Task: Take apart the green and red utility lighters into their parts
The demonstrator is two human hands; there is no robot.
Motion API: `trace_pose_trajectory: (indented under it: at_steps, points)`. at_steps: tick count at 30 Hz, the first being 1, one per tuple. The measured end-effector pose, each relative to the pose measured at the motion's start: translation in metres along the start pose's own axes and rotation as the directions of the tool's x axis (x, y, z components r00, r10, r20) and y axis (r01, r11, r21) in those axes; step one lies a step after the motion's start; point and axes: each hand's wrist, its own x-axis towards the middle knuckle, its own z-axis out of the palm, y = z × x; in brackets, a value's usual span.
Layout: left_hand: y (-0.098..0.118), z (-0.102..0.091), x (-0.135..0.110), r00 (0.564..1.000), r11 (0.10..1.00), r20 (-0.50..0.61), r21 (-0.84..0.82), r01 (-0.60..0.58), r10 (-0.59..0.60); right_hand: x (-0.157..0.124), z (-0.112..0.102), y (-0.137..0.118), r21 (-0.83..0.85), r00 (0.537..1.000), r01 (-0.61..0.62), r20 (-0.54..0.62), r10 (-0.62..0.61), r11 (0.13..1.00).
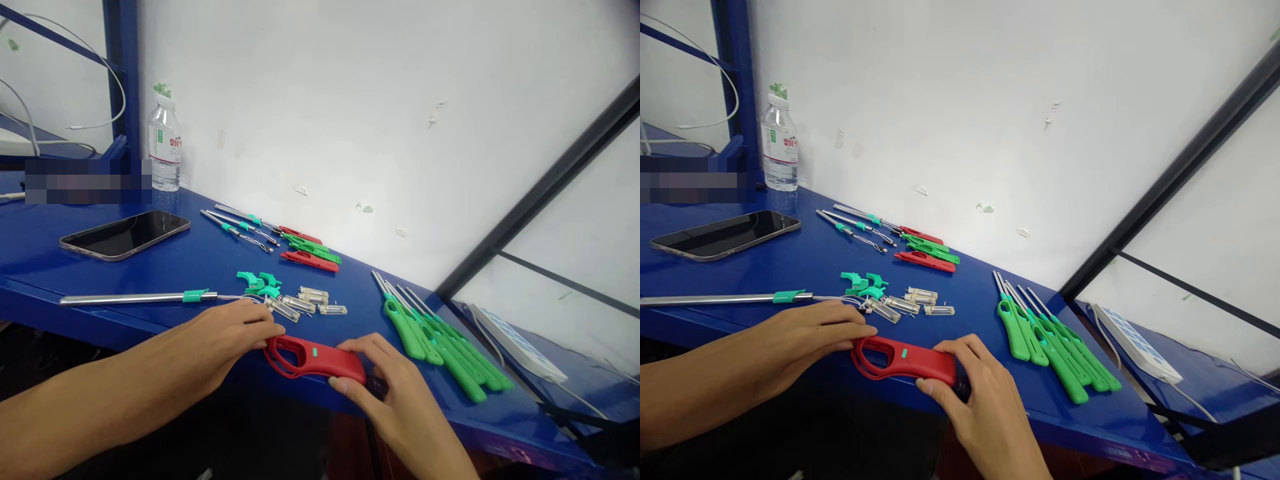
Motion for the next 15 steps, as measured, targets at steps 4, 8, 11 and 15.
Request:
trace_pose_trajectory:
  at_steps: [4, 8, 11, 15]
  points:
    - [0.003, -0.007, 0.001, 1.0, 1.0, 0.011, -0.004, -0.01, 0.01, 0.001, 0.001, 0.0, -0.002, 1.0, -0.003, 0.011, 0.003, 1.0]
    - [0.001, -0.006, -0.004, 0.998, 1.0, 0.058, -0.001, 0.008, -0.008, 0.002, 0.0, 0.001, -0.007, 1.0, -0.004, 0.007, 0.004, 1.0]
    - [-0.005, 0.004, -0.012, 0.999, 0.998, 0.054, 0.064, -0.004, 0.001, 0.002, 0.0, 0.0, -0.027, 1.0, 0.0, 0.006, 0.001, 1.0]
    - [0.005, 0.0, -0.008, 0.997, 0.965, 0.025, 0.251, -0.071, 0.067, 0.001, 0.0, 0.001, -0.065, 1.0, 0.031, 0.002, -0.031, 0.997]
